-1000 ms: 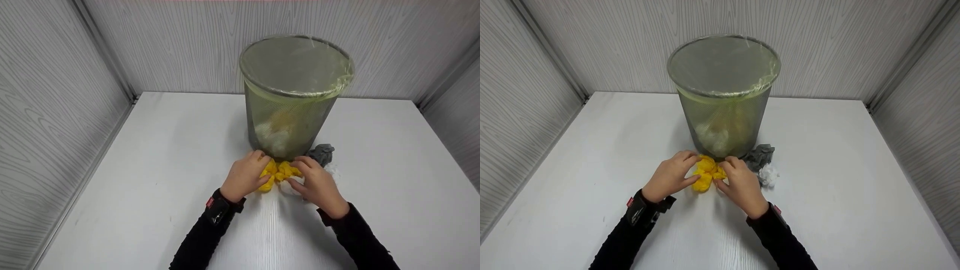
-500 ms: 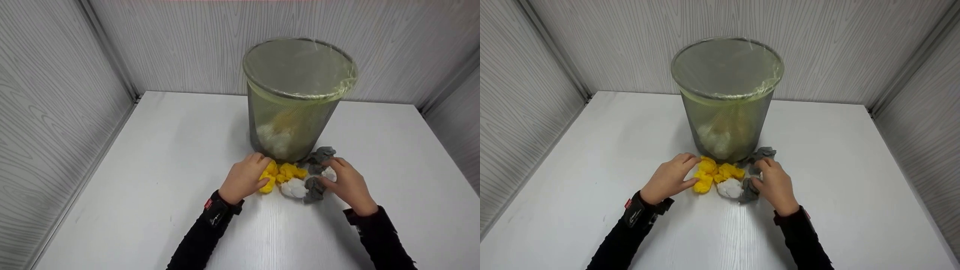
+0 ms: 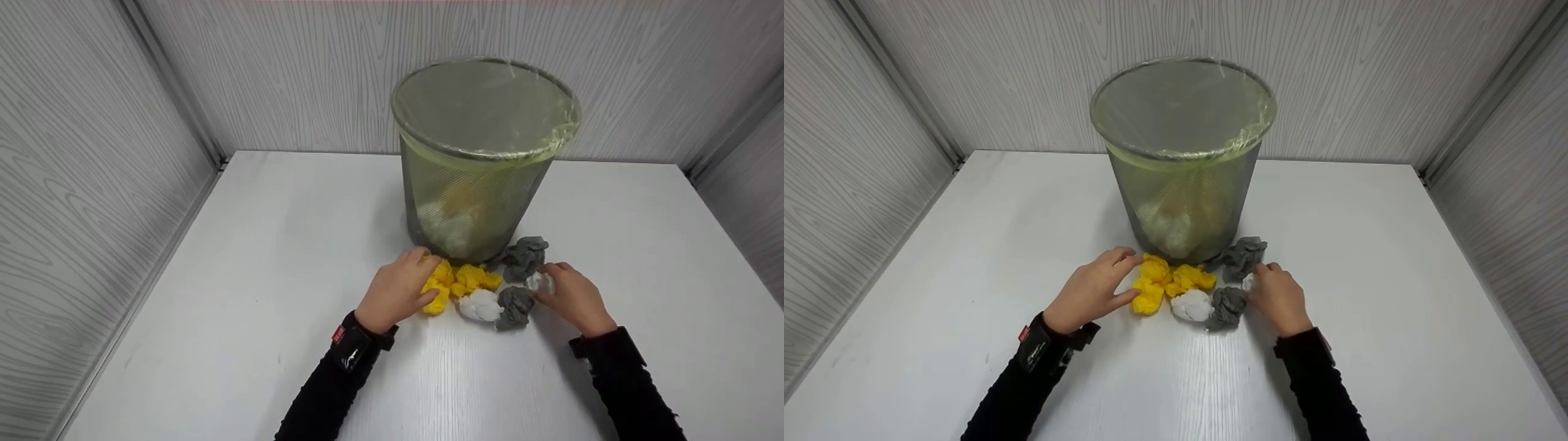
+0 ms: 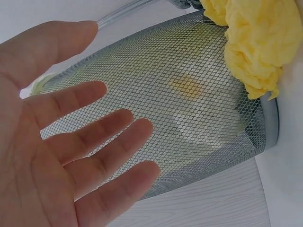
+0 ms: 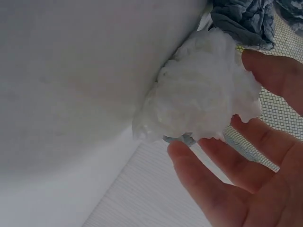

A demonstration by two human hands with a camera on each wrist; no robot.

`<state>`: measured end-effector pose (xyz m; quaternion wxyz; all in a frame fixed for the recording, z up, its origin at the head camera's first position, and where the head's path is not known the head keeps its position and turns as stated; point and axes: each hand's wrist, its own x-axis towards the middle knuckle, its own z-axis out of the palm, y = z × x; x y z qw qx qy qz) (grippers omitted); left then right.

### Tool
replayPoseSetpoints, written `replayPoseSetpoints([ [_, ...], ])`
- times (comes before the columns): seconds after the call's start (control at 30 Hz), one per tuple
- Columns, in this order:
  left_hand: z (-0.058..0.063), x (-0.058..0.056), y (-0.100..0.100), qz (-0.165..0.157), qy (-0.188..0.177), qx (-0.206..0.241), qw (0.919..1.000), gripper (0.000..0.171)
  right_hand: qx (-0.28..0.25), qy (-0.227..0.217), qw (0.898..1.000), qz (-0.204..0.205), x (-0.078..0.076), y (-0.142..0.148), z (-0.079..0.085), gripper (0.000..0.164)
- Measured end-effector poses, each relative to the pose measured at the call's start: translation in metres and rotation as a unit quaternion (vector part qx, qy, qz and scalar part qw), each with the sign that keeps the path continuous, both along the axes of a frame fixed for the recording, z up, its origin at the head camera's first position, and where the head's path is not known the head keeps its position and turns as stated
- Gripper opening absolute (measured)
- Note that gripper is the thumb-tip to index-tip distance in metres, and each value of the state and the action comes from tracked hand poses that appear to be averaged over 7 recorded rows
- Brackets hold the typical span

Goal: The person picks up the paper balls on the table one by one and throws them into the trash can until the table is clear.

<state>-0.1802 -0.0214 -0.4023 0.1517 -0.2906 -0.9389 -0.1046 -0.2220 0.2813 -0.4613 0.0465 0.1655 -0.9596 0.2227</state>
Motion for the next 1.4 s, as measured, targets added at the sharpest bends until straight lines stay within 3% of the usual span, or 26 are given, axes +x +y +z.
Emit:
replayPoseSetpoints([
  [0.47, -0.002, -0.002, 0.000, 0.005, -0.012, -0.011, 0.9999, 0.038, 0.053, -0.064, 0.996, 0.034, -0.007, -0.005, -0.001, 0.046],
  [0.7, -0.004, -0.002, 0.000, 0.005, 0.000, -0.014, 0.9999, 0.037, 0.043, -0.071, 0.996, 0.033, -0.007, -0.004, -0.001, 0.040],
  [1.1, -0.002, -0.003, 0.003, 0.003, -0.007, -0.025, 0.9997, 0.037, -0.006, 0.016, 1.000, 0.017, 0.009, 0.001, 0.025, 0.036],
  [1.4, -0.001, -0.004, 0.003, -0.001, -0.013, -0.022, 0.9997, 0.037, -0.054, 0.092, 0.994, 0.028, 0.033, -0.009, 0.054, 0.033],
])
